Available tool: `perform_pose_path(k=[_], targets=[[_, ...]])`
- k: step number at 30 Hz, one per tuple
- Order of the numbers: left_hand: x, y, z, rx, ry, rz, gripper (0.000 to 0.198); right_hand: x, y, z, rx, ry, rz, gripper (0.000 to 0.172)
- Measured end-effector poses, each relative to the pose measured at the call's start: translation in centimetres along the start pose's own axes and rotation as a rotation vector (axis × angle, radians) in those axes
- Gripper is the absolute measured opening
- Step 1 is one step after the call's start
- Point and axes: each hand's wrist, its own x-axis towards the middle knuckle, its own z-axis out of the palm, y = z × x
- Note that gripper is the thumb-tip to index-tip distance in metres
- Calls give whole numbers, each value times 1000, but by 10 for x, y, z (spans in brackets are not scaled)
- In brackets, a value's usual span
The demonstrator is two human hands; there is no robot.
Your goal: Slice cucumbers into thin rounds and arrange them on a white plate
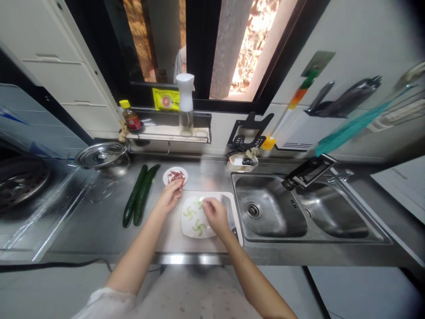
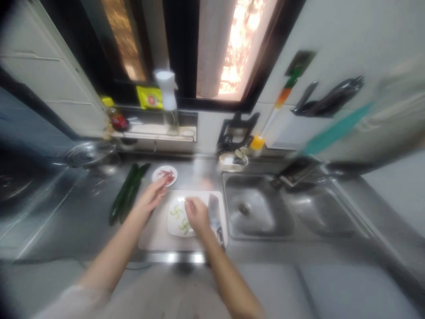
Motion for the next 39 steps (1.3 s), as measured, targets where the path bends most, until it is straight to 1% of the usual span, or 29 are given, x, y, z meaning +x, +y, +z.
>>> perform_pose_path(k=[2,5,9,11,15,17,20,24,27,30,32,34,37,39], targets=[[-13,1,11,50,4,45,42,11,-15,-1,29,18,-17,21],[-31,2,25,129,24,114,38,24,-36,-3,97,18,-26,19],[-51,6,36,245,7,254,31,31,-55,-5,299,-20,75,21],[-59,9,40,317,-16,340,29,32,-60,-6,398,-63,151,21],[-71,17,44,424,-88,519,24,30,-64,-10,584,-192,328,22],[-73,18,44,457,-113,584,22,28,-65,-11,653,-218,383,23],[-75,17,43,509,-152,638,22,25,-65,-13,680,-207,416,24],[-78,15,43,537,-192,683,19,21,-64,-13,695,-214,420,24],[-80,14,43,544,-193,684,18,18,-63,-14,687,-208,398,23],[-81,12,41,560,-153,618,21,16,-61,-15,604,-159,328,21],[-81,10,40,579,-124,571,23,15,-60,-16,501,-108,231,19],[-81,9,38,618,-110,553,23,14,-58,-18,377,-59,102,17],[-80,7,38,691,-112,563,22,13,-52,-20,198,-22,-81,14],[-79,6,37,736,-122,575,22,13,-48,-20,111,-5,-165,15]])
